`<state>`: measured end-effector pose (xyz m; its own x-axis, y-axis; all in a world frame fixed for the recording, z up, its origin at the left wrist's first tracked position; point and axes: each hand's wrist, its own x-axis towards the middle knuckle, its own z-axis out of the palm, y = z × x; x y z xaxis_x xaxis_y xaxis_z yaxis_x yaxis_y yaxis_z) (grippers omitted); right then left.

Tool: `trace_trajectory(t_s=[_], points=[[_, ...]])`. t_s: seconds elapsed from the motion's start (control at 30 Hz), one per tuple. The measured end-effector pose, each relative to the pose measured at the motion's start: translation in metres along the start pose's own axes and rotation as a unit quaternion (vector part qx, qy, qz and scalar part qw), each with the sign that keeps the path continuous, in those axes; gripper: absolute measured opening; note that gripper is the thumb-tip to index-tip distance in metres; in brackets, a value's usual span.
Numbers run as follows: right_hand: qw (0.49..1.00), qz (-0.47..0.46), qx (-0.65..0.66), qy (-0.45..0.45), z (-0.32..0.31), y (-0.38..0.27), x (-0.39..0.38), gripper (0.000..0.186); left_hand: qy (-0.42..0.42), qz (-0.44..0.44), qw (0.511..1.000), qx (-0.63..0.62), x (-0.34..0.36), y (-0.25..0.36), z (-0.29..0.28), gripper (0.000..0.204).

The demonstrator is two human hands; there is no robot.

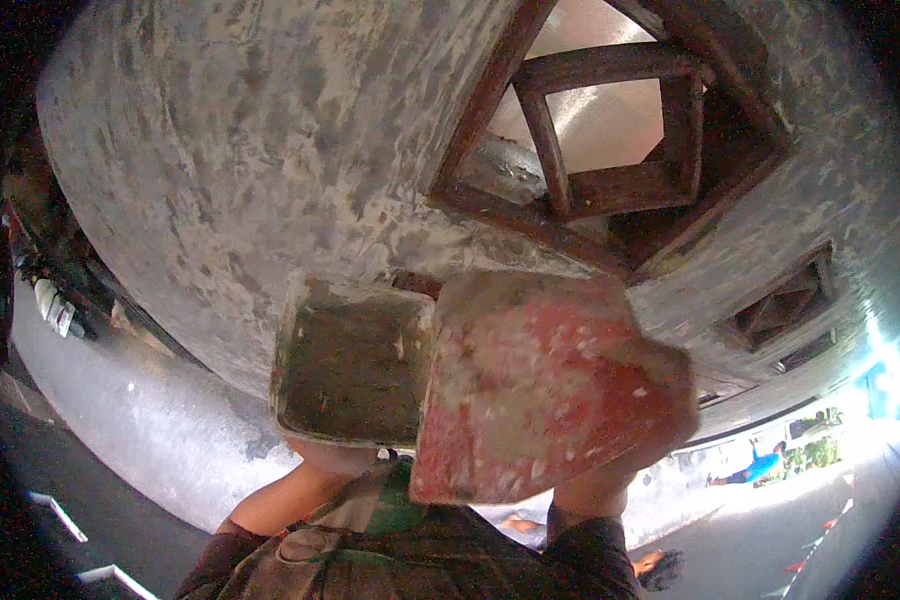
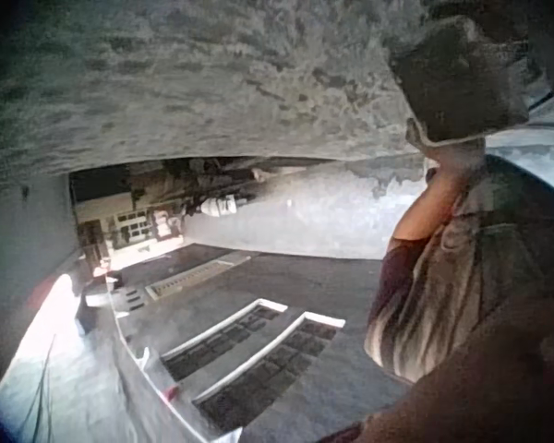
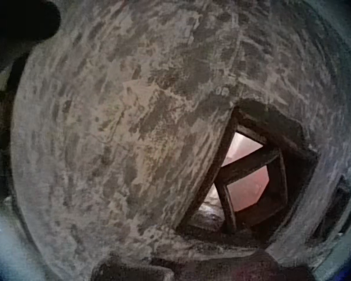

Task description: The person scoops plaster from a container using a trowel and applies it to a rough exterior wall. They smooth the material around a window frame and continue working on the wall surface, occasionally moving a wooden stool to adjust their position.

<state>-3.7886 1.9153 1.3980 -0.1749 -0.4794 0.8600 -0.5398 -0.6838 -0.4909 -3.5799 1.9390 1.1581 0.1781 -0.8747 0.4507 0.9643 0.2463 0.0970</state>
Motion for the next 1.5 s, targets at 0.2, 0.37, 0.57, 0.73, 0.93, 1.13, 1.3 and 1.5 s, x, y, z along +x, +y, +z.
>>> trace_trajectory(t_s=[0.2, 0.37, 0.57, 0.73, 0.93, 1.13, 1.3, 1.5], points=[[0.935, 0.225, 0.276, -0.002, 0.016, 0.009, -0.059, 0.036, 0.023, -0.047, 0.998, 0.042, -0.012, 0.015, -0.007, 0.074], [0.849, 0.325, 0.413, -0.052, 0.014, 0.026, -0.094, 0.048, 0.036, -0.098, 0.993, 0.061, -0.002, 0.016, -0.013, 0.074], [0.779, 0.342, 0.508, -0.134, -0.009, 0.076, -0.125, 0.08, 0.046, -0.127, 0.988, 0.068, 0.02, 0.011, -0.016, 0.074], [0.702, 0.462, 0.526, -0.133, -0.006, 0.051, -0.113, 0.106, 0.065, -0.112, 0.987, 0.091, 0.005, 0.024, -0.017, 0.074], [0.573, 0.62, 0.451, -0.29, -0.02, 0.068, -0.11, 0.097, 0.089, -0.086, 0.987, 0.102, -0.019, 0.036, -0.015, 0.073], [0.651, 0.655, 0.344, -0.17, -0.021, 0.045, -0.097, 0.064, 0.084, -0.092, 0.988, 0.093, -0.017, 0.023, -0.02, 0.073], [0.805, 0.533, 0.26, -0.008, -0.013, 0.017, -0.071, 0.063, 0.074, -0.094, 0.989, 0.085, -0.007, 0.021, -0.021, 0.073], [0.926, 0.339, 0.168, 0.002, 0.005, 0.034, -0.107, 0.05, 0.077, -0.072, 0.99, 0.096, -0.009, 0.038, -0.018, 0.073]])
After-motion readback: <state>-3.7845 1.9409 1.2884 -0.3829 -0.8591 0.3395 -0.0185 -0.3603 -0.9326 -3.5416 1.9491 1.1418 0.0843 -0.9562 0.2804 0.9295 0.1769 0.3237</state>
